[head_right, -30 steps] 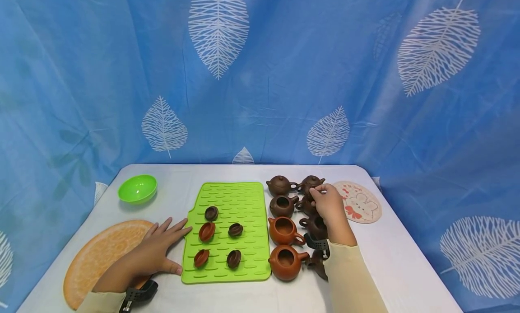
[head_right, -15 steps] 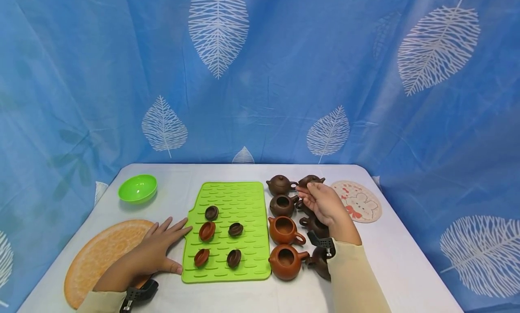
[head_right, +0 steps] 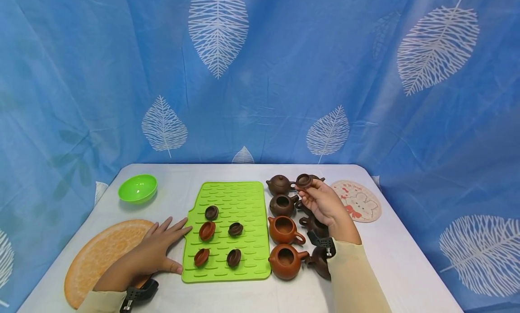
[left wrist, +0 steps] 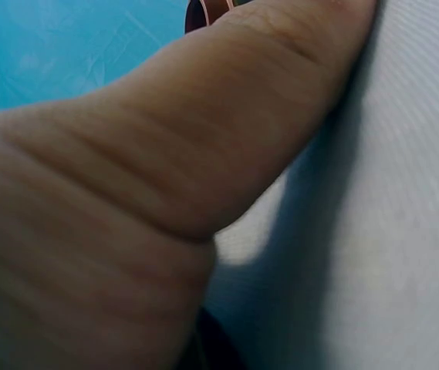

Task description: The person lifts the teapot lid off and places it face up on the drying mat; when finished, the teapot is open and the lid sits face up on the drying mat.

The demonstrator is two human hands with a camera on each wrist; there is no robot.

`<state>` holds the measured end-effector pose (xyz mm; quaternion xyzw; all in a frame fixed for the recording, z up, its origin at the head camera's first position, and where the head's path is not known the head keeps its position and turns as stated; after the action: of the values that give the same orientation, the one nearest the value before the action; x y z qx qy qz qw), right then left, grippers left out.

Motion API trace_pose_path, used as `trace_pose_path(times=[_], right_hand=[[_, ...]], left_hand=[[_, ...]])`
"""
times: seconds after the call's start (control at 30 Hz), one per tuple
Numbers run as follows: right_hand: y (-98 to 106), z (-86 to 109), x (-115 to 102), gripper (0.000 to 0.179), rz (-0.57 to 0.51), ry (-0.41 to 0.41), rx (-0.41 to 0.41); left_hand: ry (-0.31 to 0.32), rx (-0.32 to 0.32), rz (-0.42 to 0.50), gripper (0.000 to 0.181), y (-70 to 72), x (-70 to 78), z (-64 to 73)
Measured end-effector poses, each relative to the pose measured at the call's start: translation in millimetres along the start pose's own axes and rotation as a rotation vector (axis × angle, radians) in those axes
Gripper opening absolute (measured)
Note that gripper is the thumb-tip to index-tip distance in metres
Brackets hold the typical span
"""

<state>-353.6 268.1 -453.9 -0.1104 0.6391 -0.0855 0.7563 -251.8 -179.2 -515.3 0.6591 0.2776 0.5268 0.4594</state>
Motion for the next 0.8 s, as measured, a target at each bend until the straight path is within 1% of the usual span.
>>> trace_pose_path(times=[0.17,0.27,0.37,0.57,0.8], right_hand=[[-6,5.8,-1,0.013,0.019,-0.007,0.011],[-15,8.8,0,0.013,0.053,-0.001,-0.003],[-32,9.4,-2,0.016,0.113,0.006,-0.045],[-72,0.0,-2,0.021,0.217,-0.017,-0.096],[-109,-6.6,10,0.029,0.323,-0.040,-0.154]], left_hand=[[0.005,-0.005,0.006,0.126,-1.1,-0.6,0.9],[0.006,-0.003,0.005,0.127,-1.4,-0.9,1.5],[0.009,-0.003,-0.001,0.127,-1.0,-1.4,1.5],[0.012,0.005,-0.006,0.127,0.0,-2.6,1.1],[0.009,0.004,0.006,0.126,-0.7,-1.2,1.1]])
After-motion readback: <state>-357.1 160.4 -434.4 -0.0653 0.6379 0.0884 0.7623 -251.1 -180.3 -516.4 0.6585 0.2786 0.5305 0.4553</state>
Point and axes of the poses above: each hand's wrist, its own z-axis away from the middle knuckle, its own y-axis out of the back of the hand, x = y × z, the point moved 7 cm from there along -z, towards the middle knuckle, and after that the axes turned 10 degrees about x, right-handed, at the moved point
